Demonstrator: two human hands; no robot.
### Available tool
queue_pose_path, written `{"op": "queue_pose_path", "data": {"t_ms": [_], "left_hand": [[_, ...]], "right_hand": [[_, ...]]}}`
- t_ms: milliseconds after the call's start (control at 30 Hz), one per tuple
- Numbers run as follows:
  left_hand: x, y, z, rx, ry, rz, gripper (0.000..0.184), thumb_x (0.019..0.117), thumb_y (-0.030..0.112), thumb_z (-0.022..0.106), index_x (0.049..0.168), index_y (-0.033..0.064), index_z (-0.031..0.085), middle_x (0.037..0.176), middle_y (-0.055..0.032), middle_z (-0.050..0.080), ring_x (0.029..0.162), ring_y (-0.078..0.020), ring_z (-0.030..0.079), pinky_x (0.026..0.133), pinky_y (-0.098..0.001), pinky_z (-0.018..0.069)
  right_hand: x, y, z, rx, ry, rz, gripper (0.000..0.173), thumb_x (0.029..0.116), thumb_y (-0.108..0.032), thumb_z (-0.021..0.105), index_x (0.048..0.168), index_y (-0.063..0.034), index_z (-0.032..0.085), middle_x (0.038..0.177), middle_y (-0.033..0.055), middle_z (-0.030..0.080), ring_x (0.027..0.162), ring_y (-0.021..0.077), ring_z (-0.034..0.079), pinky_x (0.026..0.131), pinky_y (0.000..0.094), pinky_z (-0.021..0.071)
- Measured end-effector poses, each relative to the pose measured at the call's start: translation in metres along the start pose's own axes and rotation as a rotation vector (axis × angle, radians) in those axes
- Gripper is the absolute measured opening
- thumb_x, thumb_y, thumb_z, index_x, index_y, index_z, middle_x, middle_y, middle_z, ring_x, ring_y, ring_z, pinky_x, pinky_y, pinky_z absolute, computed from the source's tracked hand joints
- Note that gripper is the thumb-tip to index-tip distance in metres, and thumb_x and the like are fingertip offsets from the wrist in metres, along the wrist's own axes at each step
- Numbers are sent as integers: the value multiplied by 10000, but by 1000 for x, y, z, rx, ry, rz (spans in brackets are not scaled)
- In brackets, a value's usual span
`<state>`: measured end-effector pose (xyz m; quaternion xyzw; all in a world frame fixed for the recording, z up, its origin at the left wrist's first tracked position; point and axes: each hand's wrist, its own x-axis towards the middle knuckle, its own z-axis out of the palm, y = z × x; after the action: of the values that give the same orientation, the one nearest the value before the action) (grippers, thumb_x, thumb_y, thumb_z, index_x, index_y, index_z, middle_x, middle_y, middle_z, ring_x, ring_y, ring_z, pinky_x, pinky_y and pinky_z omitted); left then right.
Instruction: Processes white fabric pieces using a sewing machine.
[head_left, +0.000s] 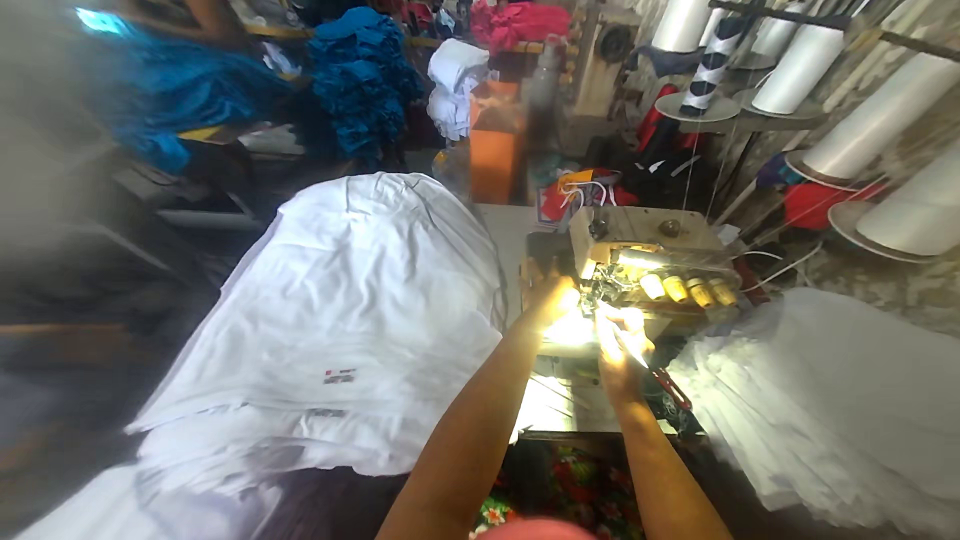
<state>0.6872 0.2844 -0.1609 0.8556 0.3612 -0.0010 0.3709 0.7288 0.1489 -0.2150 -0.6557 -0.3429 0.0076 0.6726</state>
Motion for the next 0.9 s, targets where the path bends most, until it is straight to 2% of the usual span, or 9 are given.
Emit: {"op": "queue_pose_path", "data": {"t_ms": [300, 400, 467, 567, 633, 800, 900], "left_hand": [[5, -1, 4, 59, -1, -12, 330, 1036, 214, 552, 1336, 132, 662, 1729, -53, 119, 1570, -428, -87, 1152, -755, -37], [3, 0, 3, 63, 4, -12, 328, 1038, 211, 559, 1340, 132, 659, 1726, -65, 128, 1568, -437, -85, 1148, -758, -34], [4, -2, 5, 64, 15, 2, 325, 1038, 205, 555, 1336, 129, 659, 1723, -76, 139, 1566, -443, -82, 1143, -765, -34], [6, -5, 7, 59, 19, 17, 332, 1041, 196, 542, 1346, 125, 651, 1723, -82, 141, 1566, -440, -91, 1139, -767, -43], [6, -5, 7, 55, 16, 16, 330, 1045, 200, 538, 1344, 119, 652, 1722, -89, 143, 1566, -440, -91, 1141, -767, -44], [7, -6, 8, 47, 18, 21, 321, 1039, 192, 542, 1327, 116, 660, 1722, -86, 144, 1567, -440, -84, 1136, -767, -60], [7, -9, 10, 42, 38, 45, 322, 1038, 203, 544, 1321, 106, 663, 1718, -93, 162, 1568, -442, -71, 1140, -768, -51]], "right_hand": [[0, 0, 1, -8, 15, 4, 113, 955, -28, 617, 1003, 52, 681, 891, 16, 704, 809, -38, 665, 788, 151, 558], [-1, 0, 0, -90, 21, -20, 139, 942, -57, 650, 1020, 51, 690, 919, 50, 717, 826, -33, 666, 790, 146, 546], [-3, 1, -1, -92, 21, -41, 175, 938, -53, 654, 1045, 79, 693, 995, 101, 726, 888, -5, 682, 832, 159, 554], [-4, 9, -2, -7, 20, -142, 110, 927, -8, 645, 988, 80, 670, 977, 72, 730, 884, -5, 687, 830, 165, 566], [-5, 13, -3, 50, -3, -170, 88, 913, 34, 631, 963, 91, 677, 1018, 92, 737, 924, 20, 699, 854, 185, 575], [-4, 14, -3, 36, -25, -180, 99, 899, 59, 626, 944, 103, 702, 1015, 111, 738, 950, 13, 691, 884, 167, 554], [-3, 13, -3, 18, -26, -176, 118, 911, 52, 623, 972, 105, 710, 1038, 124, 740, 959, 15, 693, 894, 169, 550]]}}
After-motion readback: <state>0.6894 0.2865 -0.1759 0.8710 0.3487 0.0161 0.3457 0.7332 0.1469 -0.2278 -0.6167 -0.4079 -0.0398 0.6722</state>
